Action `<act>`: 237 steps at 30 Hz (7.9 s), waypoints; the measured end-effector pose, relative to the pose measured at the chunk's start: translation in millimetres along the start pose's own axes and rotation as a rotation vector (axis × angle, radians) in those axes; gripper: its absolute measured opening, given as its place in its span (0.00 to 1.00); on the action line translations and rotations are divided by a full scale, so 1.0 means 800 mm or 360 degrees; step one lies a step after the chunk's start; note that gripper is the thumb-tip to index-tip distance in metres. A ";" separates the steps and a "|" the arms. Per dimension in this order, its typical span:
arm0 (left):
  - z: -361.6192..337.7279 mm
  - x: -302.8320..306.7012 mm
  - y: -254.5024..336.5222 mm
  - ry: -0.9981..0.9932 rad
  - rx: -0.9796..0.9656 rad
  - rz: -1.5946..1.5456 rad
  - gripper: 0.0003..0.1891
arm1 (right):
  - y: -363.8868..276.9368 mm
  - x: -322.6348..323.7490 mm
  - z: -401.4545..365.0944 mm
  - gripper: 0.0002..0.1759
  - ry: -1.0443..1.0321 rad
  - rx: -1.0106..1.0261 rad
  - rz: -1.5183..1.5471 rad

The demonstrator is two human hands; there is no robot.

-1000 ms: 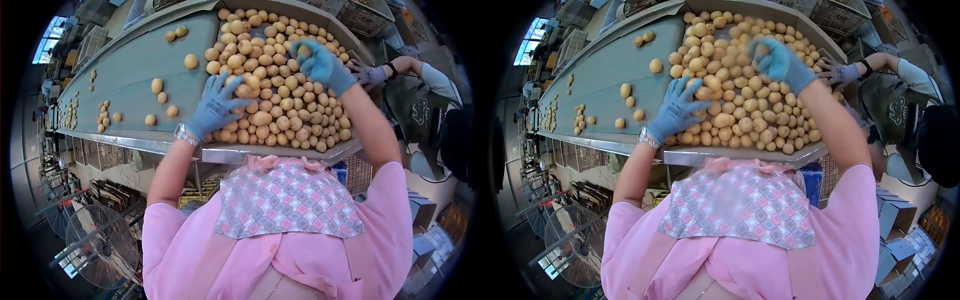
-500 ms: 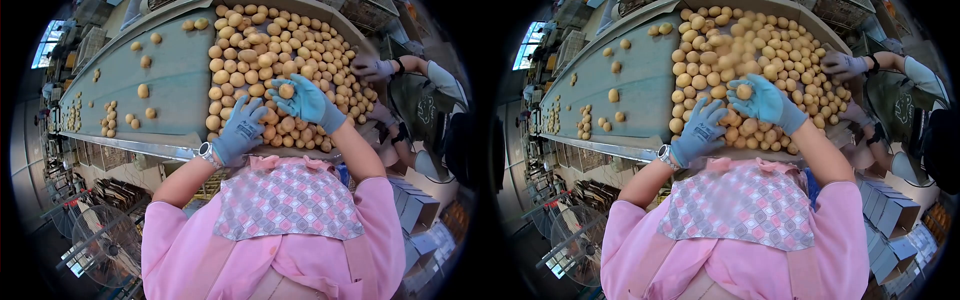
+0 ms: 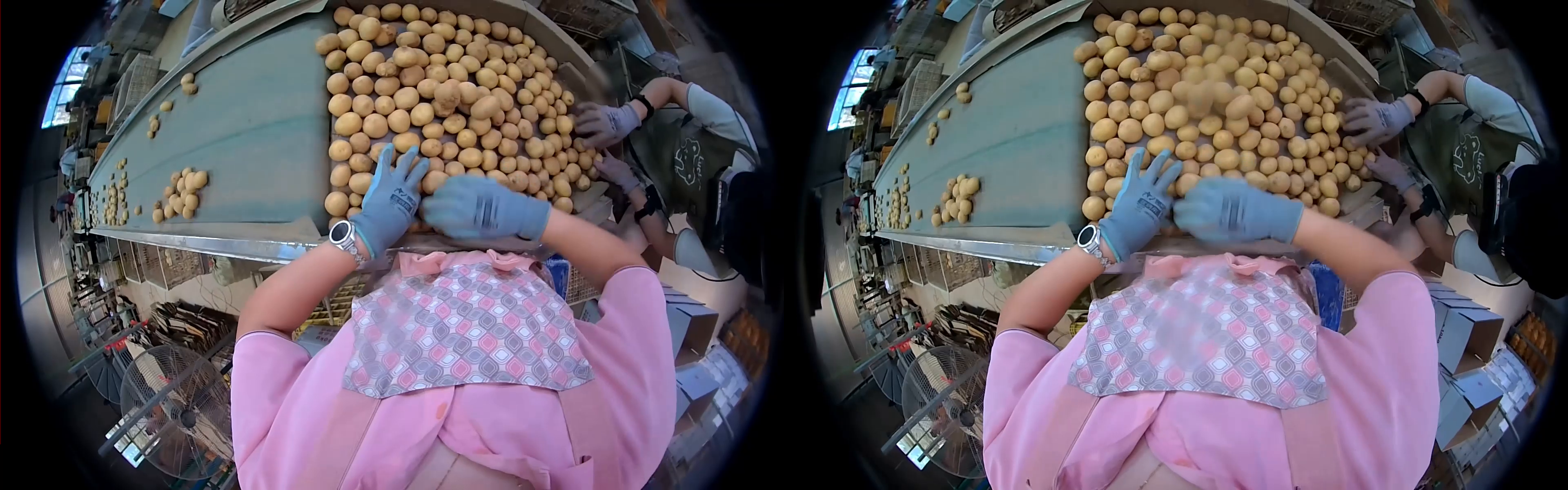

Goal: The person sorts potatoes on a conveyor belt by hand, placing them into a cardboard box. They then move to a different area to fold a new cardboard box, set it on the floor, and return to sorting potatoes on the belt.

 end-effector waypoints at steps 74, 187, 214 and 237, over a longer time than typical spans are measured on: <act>0.227 0.323 -0.389 0.2258 0.0548 -0.0451 0.37 | 0.059 -0.032 -0.021 0.25 0.1476 -0.0592 0.0940; -0.206 0.142 0.005 0.0241 0.0207 -0.0982 0.07 | -0.329 -0.625 -0.475 0.10 -0.0652 -0.2716 0.0787; -0.324 0.167 -0.098 0.1216 0.0645 -0.1098 0.10 | 0.063 -0.022 -0.110 0.22 0.2496 -0.1151 0.3070; -0.328 0.150 -0.118 0.1176 0.0977 -0.1279 0.11 | 0.203 -0.015 -0.135 0.29 0.1733 -0.1786 0.2717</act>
Point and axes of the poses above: each hand's wrist, its own z-axis towards the middle knuckle, its own x-axis out of the back of the hand, y = z × x, the point moved 5 cm from there along z, towards the middle knuckle, and after that the axes turned 3 degrees about -x, right-handed, at the moved point
